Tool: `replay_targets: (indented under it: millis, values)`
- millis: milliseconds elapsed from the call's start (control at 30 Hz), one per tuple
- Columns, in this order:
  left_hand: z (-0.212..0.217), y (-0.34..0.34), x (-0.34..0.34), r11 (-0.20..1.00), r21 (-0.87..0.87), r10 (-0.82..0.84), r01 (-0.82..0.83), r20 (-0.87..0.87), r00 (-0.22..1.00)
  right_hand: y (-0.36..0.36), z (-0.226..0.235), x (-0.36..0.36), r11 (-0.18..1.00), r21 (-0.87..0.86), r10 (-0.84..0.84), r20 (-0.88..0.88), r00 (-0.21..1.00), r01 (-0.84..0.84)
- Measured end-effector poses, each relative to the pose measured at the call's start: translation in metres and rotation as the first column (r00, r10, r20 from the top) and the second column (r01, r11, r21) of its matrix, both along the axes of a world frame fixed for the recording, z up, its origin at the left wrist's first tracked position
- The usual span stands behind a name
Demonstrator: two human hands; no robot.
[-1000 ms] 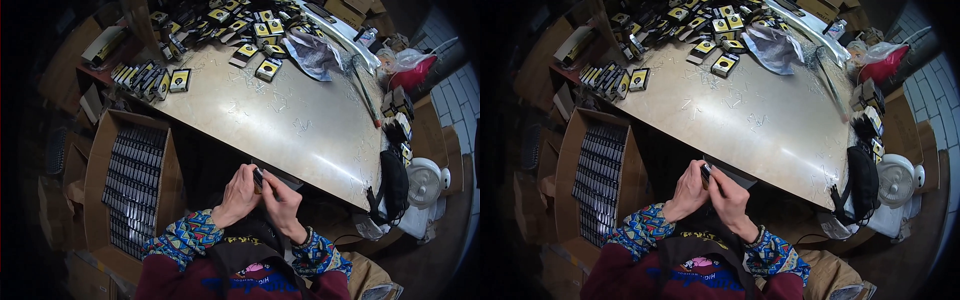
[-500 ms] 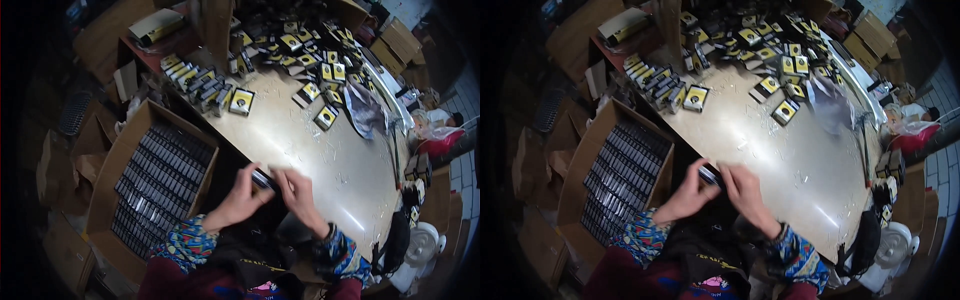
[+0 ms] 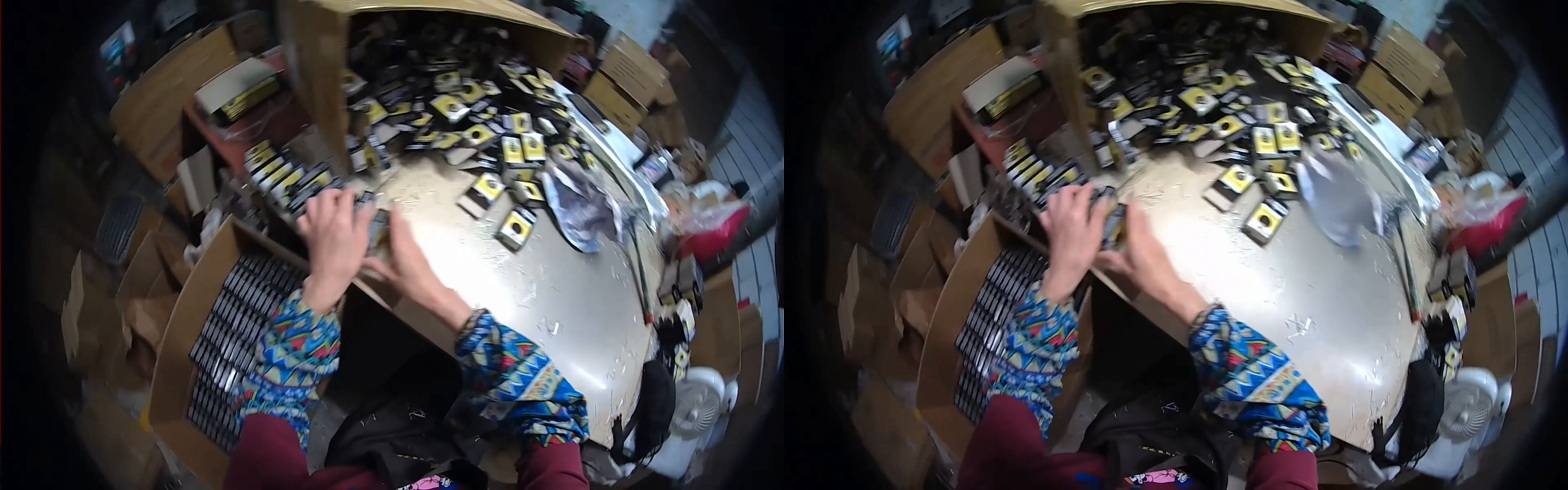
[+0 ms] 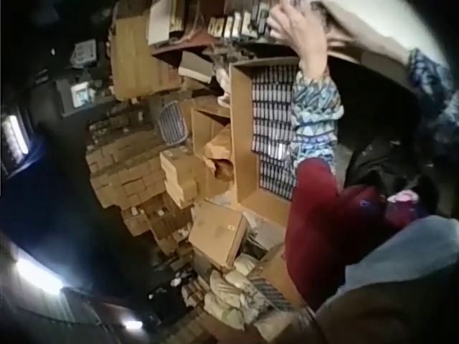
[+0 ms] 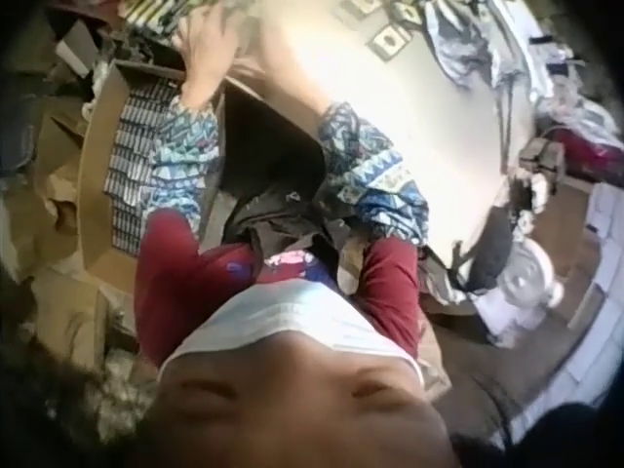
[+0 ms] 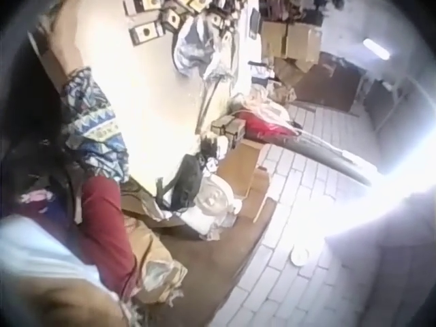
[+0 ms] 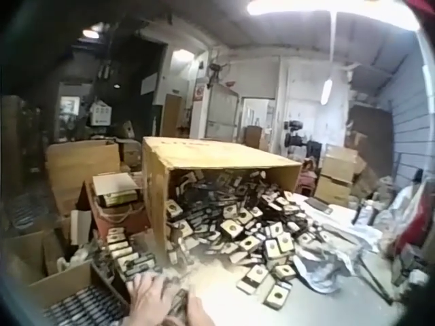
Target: Packaging small yellow boxes into larger containers and clearing the workspace using a brush tool.
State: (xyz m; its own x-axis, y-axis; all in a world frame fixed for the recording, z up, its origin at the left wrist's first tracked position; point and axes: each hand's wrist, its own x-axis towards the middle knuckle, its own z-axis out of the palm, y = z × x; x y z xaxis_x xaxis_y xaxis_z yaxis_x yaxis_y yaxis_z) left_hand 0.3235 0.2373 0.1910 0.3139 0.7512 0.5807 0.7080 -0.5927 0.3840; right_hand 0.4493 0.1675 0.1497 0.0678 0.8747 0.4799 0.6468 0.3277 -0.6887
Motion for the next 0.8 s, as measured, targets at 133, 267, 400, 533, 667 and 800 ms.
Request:
replay_targets:
  millis: [133,267,400,533,667,800]
  values:
    - [0.020,-0.018,0.021,0.948,0.055,-0.317,0.312,0.114,0.942,-0.029,-0.007,0.023,0.999,0.005,-0.050,0.349,0.936,0.051]
    - [0.027,-0.036,0.119,0.788,-0.138,-0.613,0.600,-0.078,0.786,-0.098,-0.004,0.085,0.969,0.019,-0.224,0.495,0.839,0.247]
    - [-0.002,-0.050,0.205,0.854,-0.345,-0.482,0.388,-0.246,0.841,-0.183,-0.001,0.126,0.876,0.017,-0.407,0.564,0.718,0.483]
    - [-0.024,-0.069,0.239,0.869,-0.172,-0.488,0.464,-0.446,0.750,-0.326,-0.016,0.220,0.334,0.045,-0.672,0.712,0.204,0.941]
    - [-0.021,-0.069,0.247,0.845,-0.190,-0.526,0.501,-0.465,0.712,-0.375,-0.024,0.269,0.029,-0.140,-0.792,0.601,0.108,0.990]
    - [0.020,-0.089,0.218,0.828,-0.333,-0.552,0.450,-0.354,0.755,-0.324,-0.027,0.295,0.230,-0.226,-0.796,0.516,0.317,0.946]
